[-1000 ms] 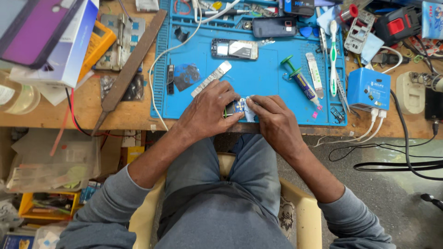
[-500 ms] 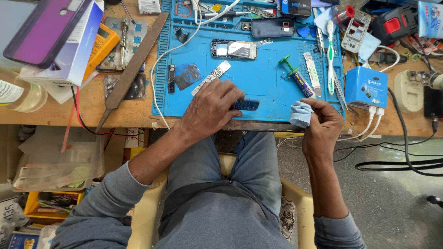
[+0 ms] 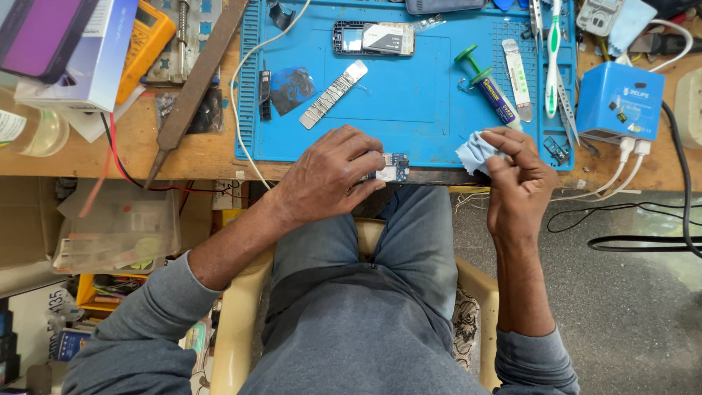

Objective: The person solders a small circuit board, then cleans it with a toothbrush and wipes it with a cloth. They connect a USB cable and use a multimeter to test the board's electrical continuity.

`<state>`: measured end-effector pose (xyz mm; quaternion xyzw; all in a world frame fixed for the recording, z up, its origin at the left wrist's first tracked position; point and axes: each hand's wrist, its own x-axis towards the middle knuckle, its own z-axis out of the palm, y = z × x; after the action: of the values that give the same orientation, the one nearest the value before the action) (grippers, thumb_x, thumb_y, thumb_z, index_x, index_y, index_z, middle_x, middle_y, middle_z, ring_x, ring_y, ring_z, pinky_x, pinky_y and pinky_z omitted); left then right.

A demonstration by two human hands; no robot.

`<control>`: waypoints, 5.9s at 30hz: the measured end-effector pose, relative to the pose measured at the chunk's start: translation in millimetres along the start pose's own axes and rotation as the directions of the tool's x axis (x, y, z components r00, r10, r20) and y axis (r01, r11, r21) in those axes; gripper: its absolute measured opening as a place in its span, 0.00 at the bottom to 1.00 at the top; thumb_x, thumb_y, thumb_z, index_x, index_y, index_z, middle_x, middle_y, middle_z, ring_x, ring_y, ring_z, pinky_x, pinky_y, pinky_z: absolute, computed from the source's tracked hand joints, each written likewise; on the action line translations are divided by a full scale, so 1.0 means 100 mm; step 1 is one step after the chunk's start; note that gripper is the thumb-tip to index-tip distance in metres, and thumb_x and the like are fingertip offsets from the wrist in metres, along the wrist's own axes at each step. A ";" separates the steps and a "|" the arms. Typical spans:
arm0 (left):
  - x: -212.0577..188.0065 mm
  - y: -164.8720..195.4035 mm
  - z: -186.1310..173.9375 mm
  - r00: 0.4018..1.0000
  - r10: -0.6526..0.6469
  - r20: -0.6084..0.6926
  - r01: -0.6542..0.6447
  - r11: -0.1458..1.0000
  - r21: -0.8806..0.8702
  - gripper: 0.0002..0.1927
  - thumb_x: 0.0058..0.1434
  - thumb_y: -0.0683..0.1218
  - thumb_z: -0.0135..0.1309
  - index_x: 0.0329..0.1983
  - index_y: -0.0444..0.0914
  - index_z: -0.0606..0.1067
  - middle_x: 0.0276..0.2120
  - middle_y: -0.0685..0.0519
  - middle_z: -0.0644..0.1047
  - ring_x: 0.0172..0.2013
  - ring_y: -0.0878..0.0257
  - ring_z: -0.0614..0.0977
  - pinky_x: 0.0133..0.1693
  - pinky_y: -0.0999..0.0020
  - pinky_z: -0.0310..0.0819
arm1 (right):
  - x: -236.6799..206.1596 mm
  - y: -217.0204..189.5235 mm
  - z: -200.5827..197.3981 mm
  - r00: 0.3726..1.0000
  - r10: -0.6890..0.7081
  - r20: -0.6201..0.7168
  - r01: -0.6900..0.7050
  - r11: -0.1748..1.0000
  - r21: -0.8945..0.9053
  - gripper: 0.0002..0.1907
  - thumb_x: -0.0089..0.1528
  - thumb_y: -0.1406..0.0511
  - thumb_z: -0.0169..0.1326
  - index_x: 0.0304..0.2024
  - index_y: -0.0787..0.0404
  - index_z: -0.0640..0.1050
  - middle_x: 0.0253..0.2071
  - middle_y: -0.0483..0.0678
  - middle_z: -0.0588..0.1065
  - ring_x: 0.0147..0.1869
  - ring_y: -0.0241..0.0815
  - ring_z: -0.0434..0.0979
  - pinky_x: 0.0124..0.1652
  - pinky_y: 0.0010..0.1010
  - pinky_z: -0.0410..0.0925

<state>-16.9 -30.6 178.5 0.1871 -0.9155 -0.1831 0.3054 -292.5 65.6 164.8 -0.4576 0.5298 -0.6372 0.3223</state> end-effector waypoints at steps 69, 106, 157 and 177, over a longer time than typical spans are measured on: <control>0.25 0.75 1.53 0.977 0.084 0.197 0.019 0.884 -0.467 0.38 0.56 0.46 0.65 0.67 0.29 0.65 0.60 0.36 0.73 0.59 0.46 0.75 0.57 0.55 0.70 | -1.22 0.61 -1.25 0.939 0.331 0.095 -0.319 0.940 -0.122 0.13 0.70 0.64 0.52 0.45 0.68 0.82 0.41 0.56 0.83 0.43 0.43 0.85 0.42 0.30 0.78; 0.46 1.15 1.26 0.492 0.855 0.164 -0.725 0.507 -0.466 0.05 0.64 0.46 0.48 0.41 0.42 0.70 0.44 0.55 0.70 0.50 0.61 0.72 0.54 0.64 0.66 | -1.28 -0.19 -0.73 0.788 0.612 0.069 -0.592 0.783 -0.191 0.23 0.69 0.63 0.42 0.60 0.69 0.78 0.47 0.56 0.85 0.49 0.44 0.83 0.48 0.35 0.74; 0.96 -0.35 -0.08 0.843 -0.235 0.484 0.446 0.808 -0.385 0.15 0.56 0.43 0.66 0.47 0.37 0.81 0.32 0.52 0.86 0.33 0.66 0.85 0.36 0.67 0.79 | 0.05 -0.15 0.27 0.975 -0.175 0.136 0.217 0.878 -0.427 0.11 0.57 0.72 0.69 0.43 0.61 0.85 0.41 0.47 0.82 0.44 0.34 0.81 0.44 0.25 0.73; 0.97 -0.24 -0.05 0.826 -0.249 0.505 0.456 0.822 -0.341 0.13 0.56 0.42 0.65 0.45 0.37 0.82 0.32 0.52 0.86 0.33 0.67 0.87 0.36 0.66 0.81 | 0.01 -0.23 0.26 0.958 -0.161 0.236 0.264 0.815 -0.515 0.12 0.57 0.70 0.69 0.43 0.59 0.85 0.42 0.48 0.82 0.46 0.38 0.82 0.45 0.27 0.75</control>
<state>-80.7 -96.8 218.6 0.2361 -0.8402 -0.4806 0.0853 -266.6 60.3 187.3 -0.6423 0.6019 -0.4491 0.1532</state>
